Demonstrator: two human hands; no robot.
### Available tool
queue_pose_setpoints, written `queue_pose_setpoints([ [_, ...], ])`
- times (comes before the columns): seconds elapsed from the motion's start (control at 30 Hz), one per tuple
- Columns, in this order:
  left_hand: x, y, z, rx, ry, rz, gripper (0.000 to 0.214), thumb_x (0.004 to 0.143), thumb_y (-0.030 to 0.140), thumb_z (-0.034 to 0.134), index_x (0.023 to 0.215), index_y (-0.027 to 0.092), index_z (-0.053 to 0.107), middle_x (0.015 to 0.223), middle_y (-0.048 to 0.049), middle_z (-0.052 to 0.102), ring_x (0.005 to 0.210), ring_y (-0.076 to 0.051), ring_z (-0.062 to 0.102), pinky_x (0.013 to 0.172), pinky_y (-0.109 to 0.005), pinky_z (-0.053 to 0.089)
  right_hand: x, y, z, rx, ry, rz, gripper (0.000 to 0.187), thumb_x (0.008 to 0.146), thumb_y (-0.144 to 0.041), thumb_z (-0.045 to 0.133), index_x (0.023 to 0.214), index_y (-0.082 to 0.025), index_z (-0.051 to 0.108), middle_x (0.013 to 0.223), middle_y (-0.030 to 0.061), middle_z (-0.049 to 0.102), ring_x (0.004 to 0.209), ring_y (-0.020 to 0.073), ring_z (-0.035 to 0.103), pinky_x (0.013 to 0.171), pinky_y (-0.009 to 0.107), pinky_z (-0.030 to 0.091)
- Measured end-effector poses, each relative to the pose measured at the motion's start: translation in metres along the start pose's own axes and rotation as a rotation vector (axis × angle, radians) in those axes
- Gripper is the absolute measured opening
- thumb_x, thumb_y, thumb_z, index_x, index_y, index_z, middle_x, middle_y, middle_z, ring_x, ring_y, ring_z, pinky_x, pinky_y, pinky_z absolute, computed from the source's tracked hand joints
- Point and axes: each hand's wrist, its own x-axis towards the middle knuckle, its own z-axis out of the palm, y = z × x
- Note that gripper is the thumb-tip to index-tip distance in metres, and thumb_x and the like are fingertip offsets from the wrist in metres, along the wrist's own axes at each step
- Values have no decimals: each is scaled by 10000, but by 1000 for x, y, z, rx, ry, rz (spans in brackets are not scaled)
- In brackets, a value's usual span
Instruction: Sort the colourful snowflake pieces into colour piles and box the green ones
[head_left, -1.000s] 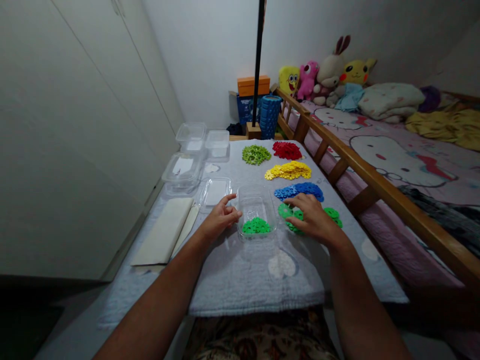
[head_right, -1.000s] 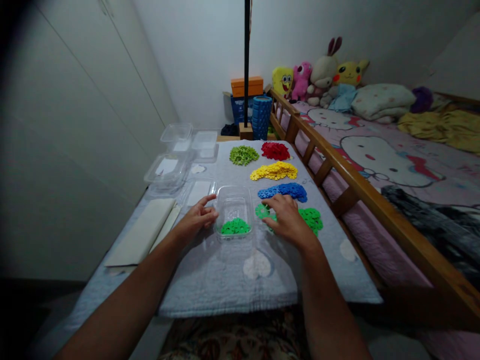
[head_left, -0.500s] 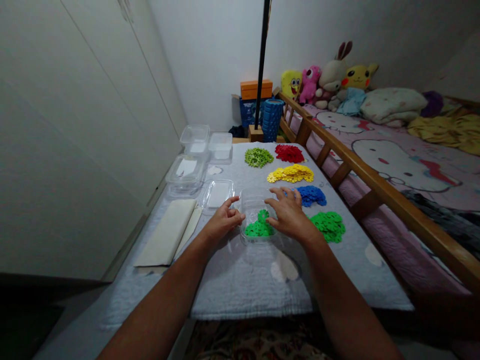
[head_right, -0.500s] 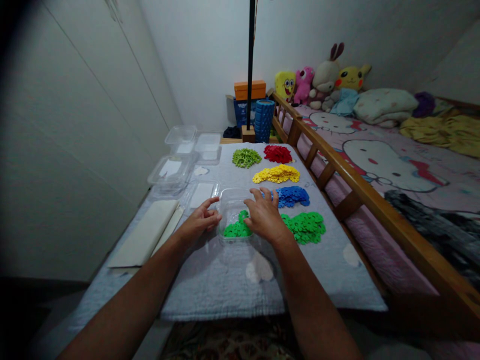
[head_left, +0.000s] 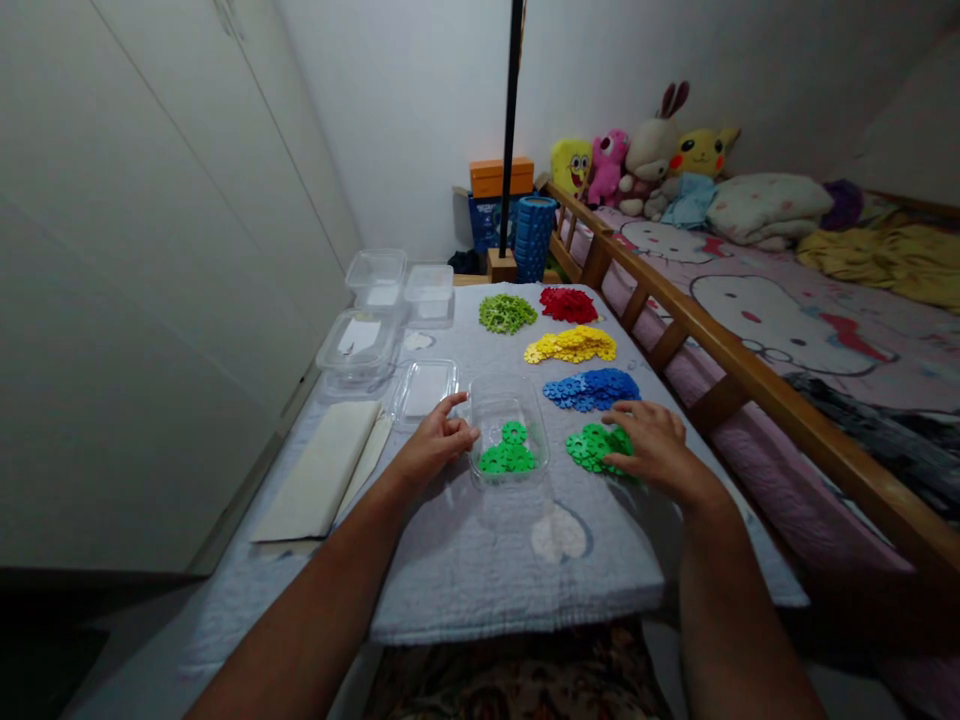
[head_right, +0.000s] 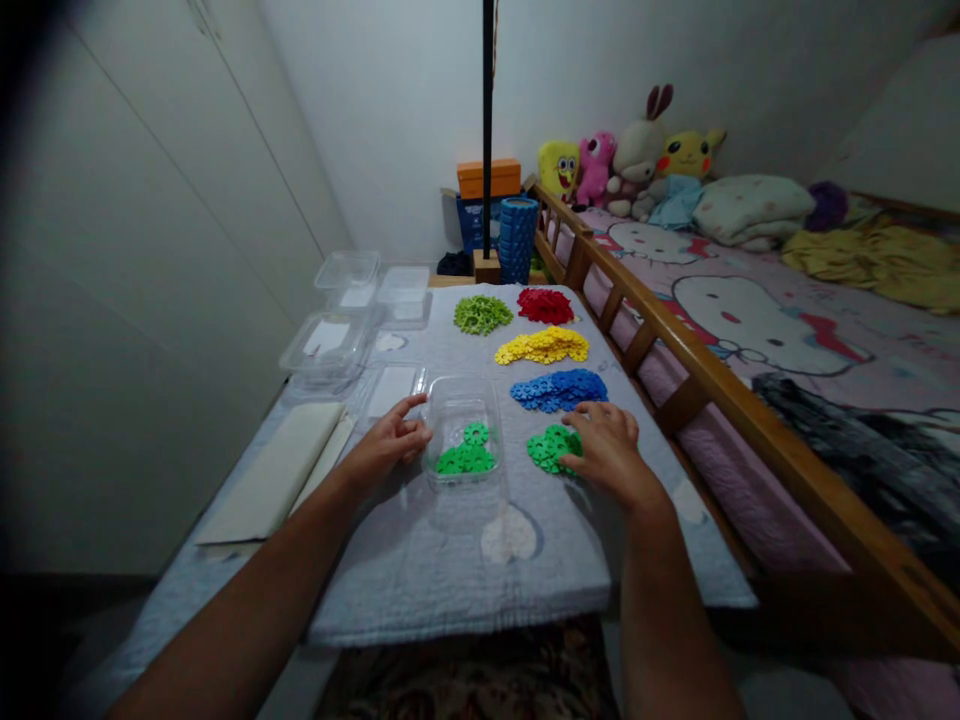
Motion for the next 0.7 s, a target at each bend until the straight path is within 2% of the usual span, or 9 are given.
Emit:
queue_pose_setpoints([
  [0.23, 0, 2, 0, 20, 4, -4, 769, 698, 392, 815, 1349, 200, 453, 605, 109, 499, 465, -53, 382, 474, -185, 240, -5, -2, 10, -42, -17, -11, 300, 732, -265, 696, 1030, -283, 725, 1308, 91, 608, 1217, 349, 476, 1037, 544, 328],
  [0.4, 0, 1, 0, 9, 3, -8, 781, 690, 388, 823, 1351, 199, 453, 604, 110, 493, 462, -53, 389, 474, -186, 246, -3, -2, 10, -10, -13, -27, 294, 727, -254, 702, 1019, -284, 703, 1275, 76, 610, 1188, 326, 492, 1026, 499, 352],
  [0.57, 0, 1, 0, 5, -7, 2, 785, 705, 392, 816, 1361, 185, 439, 598, 108, 495, 473, -55, 382, 476, -186, 246, -3, -7, 4, 68, -42, -18, 301, 756, -286, 702, 1057, -278, 694, 1294, 80, 599, 1213, 321, 481, 1038, 480, 352],
  [0.7, 0, 2, 1, 16, -2, -8, 792, 696, 399, 818, 1356, 183, 439, 597, 109, 492, 465, -56, 381, 468, -190, 239, 3, -15, -9, 199, -79, -88, 299, 784, -291, 699, 1081, -271, 681, 1280, 76, 607, 1213, 294, 501, 1027, 438, 382],
])
